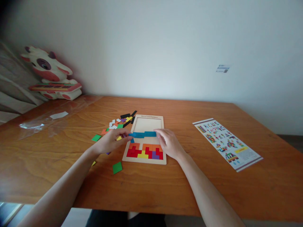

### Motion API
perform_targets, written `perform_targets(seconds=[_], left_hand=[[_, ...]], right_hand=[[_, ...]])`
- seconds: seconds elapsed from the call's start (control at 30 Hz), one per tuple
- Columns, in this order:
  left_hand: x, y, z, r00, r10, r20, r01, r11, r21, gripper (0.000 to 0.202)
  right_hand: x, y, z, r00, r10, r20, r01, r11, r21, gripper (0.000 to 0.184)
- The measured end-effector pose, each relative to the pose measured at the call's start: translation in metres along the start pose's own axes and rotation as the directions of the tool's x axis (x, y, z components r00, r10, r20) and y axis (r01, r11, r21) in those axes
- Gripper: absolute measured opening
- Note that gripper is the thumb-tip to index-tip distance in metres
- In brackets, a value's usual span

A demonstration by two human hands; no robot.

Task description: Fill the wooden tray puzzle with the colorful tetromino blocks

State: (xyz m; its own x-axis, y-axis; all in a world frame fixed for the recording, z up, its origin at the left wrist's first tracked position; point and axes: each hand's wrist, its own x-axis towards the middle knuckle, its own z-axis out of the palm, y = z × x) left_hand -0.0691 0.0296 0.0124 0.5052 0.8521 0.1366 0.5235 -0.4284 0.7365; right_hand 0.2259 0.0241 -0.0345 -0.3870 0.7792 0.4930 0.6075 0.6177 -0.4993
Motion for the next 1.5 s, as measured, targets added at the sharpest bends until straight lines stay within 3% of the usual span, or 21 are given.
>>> perform_targets(seconds=[0.17,0.33,0.5,0.77,0.97,1.1,1.3,1.5], left_hand=[[0.003,-0.001,0.013,0.996,0.019,-0.090,-0.004,0.986,0.167,0.030],[0.003,-0.003,0.021,0.997,0.055,-0.059,-0.044,0.983,0.180,0.026],[0.002,-0.005,0.029,0.978,0.206,0.009,-0.203,0.954,0.219,0.029],[0.003,-0.009,0.030,0.971,0.238,0.033,-0.237,0.933,0.272,0.034],[0.004,-0.001,0.033,0.952,0.295,0.082,-0.306,0.913,0.269,0.040],[0.005,0.003,0.035,0.954,0.274,0.125,-0.299,0.914,0.274,0.041],[0.004,0.003,0.035,0.961,0.263,0.084,-0.276,0.930,0.244,0.040],[0.003,0.003,0.034,0.961,0.269,0.065,-0.277,0.937,0.215,0.038]], right_hand=[[0.006,-0.012,0.002,0.985,-0.125,0.121,0.126,0.992,0.000,0.051],[0.014,-0.023,0.010,0.956,-0.151,0.253,0.148,0.988,0.029,0.055],[0.014,-0.025,0.009,0.964,-0.127,0.234,0.114,0.991,0.071,0.055],[0.008,-0.029,-0.008,0.963,0.007,0.269,-0.034,0.995,0.097,0.050],[0.011,-0.024,0.000,0.971,-0.087,0.222,0.074,0.995,0.065,0.045],[0.011,-0.025,-0.002,0.964,-0.075,0.257,0.055,0.995,0.082,0.047],[0.006,-0.027,-0.013,0.959,0.018,0.281,-0.058,0.989,0.135,0.044],[0.005,-0.025,-0.012,0.960,0.015,0.280,-0.072,0.978,0.194,0.042]])
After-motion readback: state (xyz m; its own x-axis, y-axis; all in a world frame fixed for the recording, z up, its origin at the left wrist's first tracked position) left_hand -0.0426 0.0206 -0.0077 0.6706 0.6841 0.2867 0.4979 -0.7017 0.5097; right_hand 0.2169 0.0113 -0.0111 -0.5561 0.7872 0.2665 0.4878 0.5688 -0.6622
